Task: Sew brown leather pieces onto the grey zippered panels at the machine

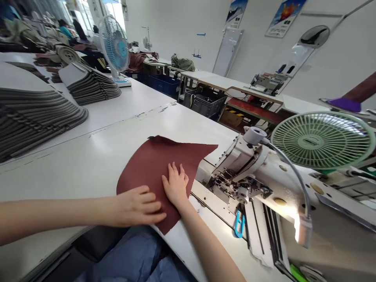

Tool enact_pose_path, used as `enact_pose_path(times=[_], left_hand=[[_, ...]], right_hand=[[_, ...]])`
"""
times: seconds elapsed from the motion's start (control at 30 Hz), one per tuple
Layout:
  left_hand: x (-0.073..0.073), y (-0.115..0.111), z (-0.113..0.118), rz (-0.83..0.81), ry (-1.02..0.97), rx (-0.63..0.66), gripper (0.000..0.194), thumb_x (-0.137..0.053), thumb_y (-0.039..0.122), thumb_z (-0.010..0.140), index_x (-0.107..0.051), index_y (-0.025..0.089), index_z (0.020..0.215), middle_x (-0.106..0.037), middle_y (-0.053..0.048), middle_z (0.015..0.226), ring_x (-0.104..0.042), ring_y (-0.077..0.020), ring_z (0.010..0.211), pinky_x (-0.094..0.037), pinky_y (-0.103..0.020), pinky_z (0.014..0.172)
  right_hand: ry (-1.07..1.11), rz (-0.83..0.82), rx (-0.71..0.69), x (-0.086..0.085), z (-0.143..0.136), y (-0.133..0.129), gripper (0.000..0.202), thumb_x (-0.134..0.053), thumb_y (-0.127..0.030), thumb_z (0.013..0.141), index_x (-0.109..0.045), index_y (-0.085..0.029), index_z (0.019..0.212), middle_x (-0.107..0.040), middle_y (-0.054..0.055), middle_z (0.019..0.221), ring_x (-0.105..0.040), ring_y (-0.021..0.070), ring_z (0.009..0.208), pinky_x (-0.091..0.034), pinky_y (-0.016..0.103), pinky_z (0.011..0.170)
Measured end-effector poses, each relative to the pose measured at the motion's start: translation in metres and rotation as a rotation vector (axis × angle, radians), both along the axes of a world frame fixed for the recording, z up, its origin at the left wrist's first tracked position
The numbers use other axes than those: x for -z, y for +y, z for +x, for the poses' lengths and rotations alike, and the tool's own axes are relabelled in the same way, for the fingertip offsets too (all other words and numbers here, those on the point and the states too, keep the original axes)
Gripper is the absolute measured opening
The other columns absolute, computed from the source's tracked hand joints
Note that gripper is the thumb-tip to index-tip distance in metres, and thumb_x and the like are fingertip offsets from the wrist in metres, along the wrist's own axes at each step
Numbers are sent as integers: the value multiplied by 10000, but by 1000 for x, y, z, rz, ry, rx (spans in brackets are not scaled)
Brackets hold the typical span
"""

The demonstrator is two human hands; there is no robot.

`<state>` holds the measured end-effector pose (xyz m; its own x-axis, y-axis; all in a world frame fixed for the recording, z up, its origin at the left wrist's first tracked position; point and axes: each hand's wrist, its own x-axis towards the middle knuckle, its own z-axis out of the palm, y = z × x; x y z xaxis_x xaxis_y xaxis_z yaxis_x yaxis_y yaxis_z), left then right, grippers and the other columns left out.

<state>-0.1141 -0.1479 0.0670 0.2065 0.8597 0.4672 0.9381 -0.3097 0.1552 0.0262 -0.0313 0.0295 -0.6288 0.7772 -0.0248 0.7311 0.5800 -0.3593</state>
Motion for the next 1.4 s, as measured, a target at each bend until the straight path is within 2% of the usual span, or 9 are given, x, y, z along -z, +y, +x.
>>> enact_pose_path(times=[0.1,0.27,0.47,0.7,0.93,1.03,1.2,1.3,1.4], left_hand=[[-20,-8,-24,134,346,318,320,-508,164,901,-634,293,1165,-704,-3,1002,-614,-164,892,-485,-283,786],[-50,-16,-52,371,537,187,283,-493,134,925,-600,188,1181,-646,-69,1120,-546,-206,1064,-442,-370,913],[-40,-37,-74,73,480,193,162,-500,61,880,-621,157,928,-615,-61,861,-534,-159,781,-460,-284,676],[-35,-22,-90,287,330,18,178,-488,78,913,-623,192,894,-615,-73,1065,-520,-244,1116,-475,-383,900],[-47,-31,-107,-250,238,336,295,-536,-20,739,-639,218,880,-693,2,822,-604,-137,711,-442,-274,618],[-44,-50,-101,-479,270,340,243,-621,51,670,-637,238,826,-665,26,660,-597,-158,620,-367,-299,507],[-29,-64,-68,-423,343,290,193,-669,269,753,-644,203,932,-716,-73,885,-651,-245,755,-436,-378,590],[-17,-59,-62,-593,160,412,64,-591,219,853,-648,246,864,-725,-3,868,-674,-188,742,-416,-314,497],[-17,-54,-80,-760,-174,479,82,-623,314,861,-650,269,798,-731,49,841,-694,-158,791,-470,-254,546]], right_hand=[[39,-70,-26,-4,4,4,494,-390,-384,984,-439,-244,1455,-369,39,1551,-213,296,1464,-271,568,1115],[16,43,-126,-6,2,-2,478,-382,-384,985,-496,-226,1420,-395,41,1534,-280,313,1434,-337,540,1075],[-81,254,-157,3,-4,-10,537,-419,-387,960,-438,-194,1460,-351,65,1558,-281,331,1424,-364,521,1039],[-114,354,-144,10,-10,-13,524,-321,-382,987,-440,-203,1464,-374,57,1548,-306,326,1409,-376,481,1023],[-87,458,-148,20,-12,-12,557,-288,-408,970,-458,-192,1454,-399,59,1533,-318,322,1402,-393,485,998],[-53,458,-185,21,-17,-14,570,-278,-418,964,-471,-178,1443,-410,61,1525,-338,328,1394,-405,496,992],[33,331,-259,18,-17,-5,549,-337,-432,936,-519,-218,1408,-466,68,1487,-365,340,1389,-416,536,1005],[146,225,-367,19,3,15,525,-307,-333,940,-511,-229,1413,-469,57,1486,-404,264,1385,-416,455,1055],[163,345,-248,24,24,38,605,-269,-152,870,-485,-234,1429,-420,43,1519,-409,244,1385,-389,460,1069]])
